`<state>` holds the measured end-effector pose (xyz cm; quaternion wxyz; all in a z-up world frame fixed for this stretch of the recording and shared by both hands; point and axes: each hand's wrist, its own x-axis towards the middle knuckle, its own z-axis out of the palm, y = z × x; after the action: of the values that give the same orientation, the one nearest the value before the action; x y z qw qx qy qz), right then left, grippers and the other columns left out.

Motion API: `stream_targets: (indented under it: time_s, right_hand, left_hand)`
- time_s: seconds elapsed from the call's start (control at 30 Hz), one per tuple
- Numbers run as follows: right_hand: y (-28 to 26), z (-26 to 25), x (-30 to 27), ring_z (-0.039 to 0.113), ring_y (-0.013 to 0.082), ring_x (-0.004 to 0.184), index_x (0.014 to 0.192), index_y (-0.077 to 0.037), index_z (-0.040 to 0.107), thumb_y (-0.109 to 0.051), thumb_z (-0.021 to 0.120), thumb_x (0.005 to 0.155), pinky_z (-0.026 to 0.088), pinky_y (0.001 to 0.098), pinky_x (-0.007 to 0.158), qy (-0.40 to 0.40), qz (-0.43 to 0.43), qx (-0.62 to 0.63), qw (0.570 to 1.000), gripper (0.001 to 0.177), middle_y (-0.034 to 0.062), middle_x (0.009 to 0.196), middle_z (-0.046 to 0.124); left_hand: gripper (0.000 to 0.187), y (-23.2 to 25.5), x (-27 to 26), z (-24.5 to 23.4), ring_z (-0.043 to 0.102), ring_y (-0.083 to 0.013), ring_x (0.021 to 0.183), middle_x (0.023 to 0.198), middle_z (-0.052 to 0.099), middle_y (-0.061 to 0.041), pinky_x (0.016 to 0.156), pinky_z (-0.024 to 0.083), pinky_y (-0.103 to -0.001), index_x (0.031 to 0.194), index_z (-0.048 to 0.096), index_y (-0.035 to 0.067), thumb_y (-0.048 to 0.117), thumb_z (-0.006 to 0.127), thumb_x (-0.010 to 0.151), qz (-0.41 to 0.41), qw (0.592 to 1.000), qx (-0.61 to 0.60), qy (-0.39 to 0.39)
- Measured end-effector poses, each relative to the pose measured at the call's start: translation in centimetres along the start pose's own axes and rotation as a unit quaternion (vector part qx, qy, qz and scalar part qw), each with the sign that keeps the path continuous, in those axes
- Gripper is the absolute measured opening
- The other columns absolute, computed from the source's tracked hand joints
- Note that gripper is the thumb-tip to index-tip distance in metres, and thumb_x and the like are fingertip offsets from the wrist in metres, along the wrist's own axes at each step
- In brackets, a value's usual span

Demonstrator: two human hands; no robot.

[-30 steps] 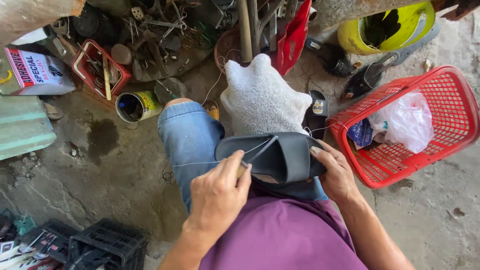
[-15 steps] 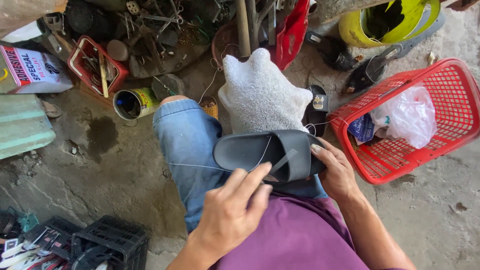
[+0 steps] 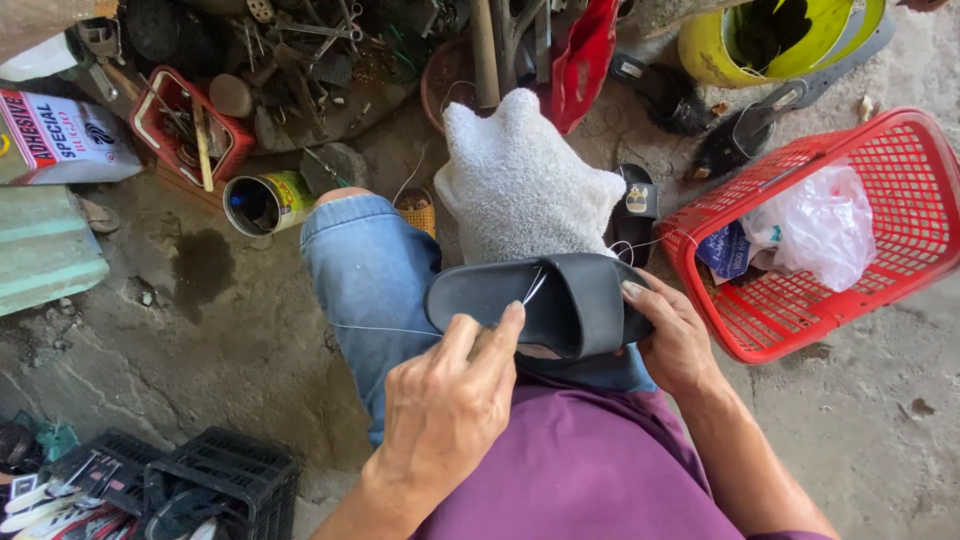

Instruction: The person sits on the floor and sews a black slipper using a needle and white thread. They repeatedly push the needle through the sole and pull the thread to secure the shoe parts together.

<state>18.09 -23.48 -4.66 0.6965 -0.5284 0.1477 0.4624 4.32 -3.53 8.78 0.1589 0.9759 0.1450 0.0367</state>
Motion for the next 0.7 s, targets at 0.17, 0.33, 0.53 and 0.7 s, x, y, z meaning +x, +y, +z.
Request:
stream_targets:
  time_s: [0.17, 0.33, 0.53, 0.7]
  right_hand:
    - [-0.1, 0.0, 0.0, 0.055, 0.0162, 0.050, 0.109, 0.003, 0.066, -0.016, 0.060, 0.098, 0.047, 0.0297, 0.036, 0.001, 0.002, 0.002, 1.000, 0.023, 0.0033, 0.070, 0.056]
    - [-0.1, -0.1, 0.1, 0.056, 0.0153, 0.051, 0.113, 0.004, 0.066, -0.016, 0.060, 0.098, 0.048, 0.0292, 0.036, 0.001, 0.005, -0.005, 1.000, 0.026, 0.0030, 0.070, 0.057]
    - [-0.2, -0.1, 0.1, 0.055, 0.0142, 0.051, 0.114, 0.003, 0.066, -0.017, 0.059, 0.098, 0.048, 0.0296, 0.036, 0.003, 0.008, -0.014, 1.000, 0.026, 0.0016, 0.071, 0.056]
    - [-1.3, 0.0, -1.5, 0.058, 0.0131, 0.075, 0.116, -0.002, 0.068, -0.025, 0.065, 0.091, 0.051, 0.0290, 0.062, 0.003, -0.023, -0.191, 0.981, 0.034, 0.0024, 0.087, 0.062]
  left_hand:
    - [0.037, 0.1, 0.3, 0.6, 0.054, -0.0181, 0.046, 0.077, 0.048, -0.001, 0.037, 0.041, -0.032, 0.125, 0.073, 0.016, 0.011, 0.074, 0.088, 0.006, 1.000, 0.020, 0.007]
    - [0.040, 0.2, 0.2, 0.6, 0.052, -0.0164, 0.047, 0.080, 0.050, -0.001, 0.040, 0.043, -0.031, 0.127, 0.072, 0.015, 0.011, 0.074, 0.087, 0.010, 0.999, 0.032, 0.009]
    - [0.032, 0.5, 0.5, 0.5, 0.052, -0.0151, 0.049, 0.079, 0.049, -0.001, 0.042, 0.044, -0.029, 0.123, 0.071, 0.014, 0.009, 0.070, 0.091, 0.018, 0.999, 0.046, 0.019]
    - [0.030, 0.0, 0.6, -0.1, 0.055, -0.0151, 0.051, 0.081, 0.050, -0.001, 0.041, 0.046, -0.031, 0.120, 0.073, 0.018, 0.013, 0.071, 0.091, 0.018, 0.998, 0.064, 0.006]
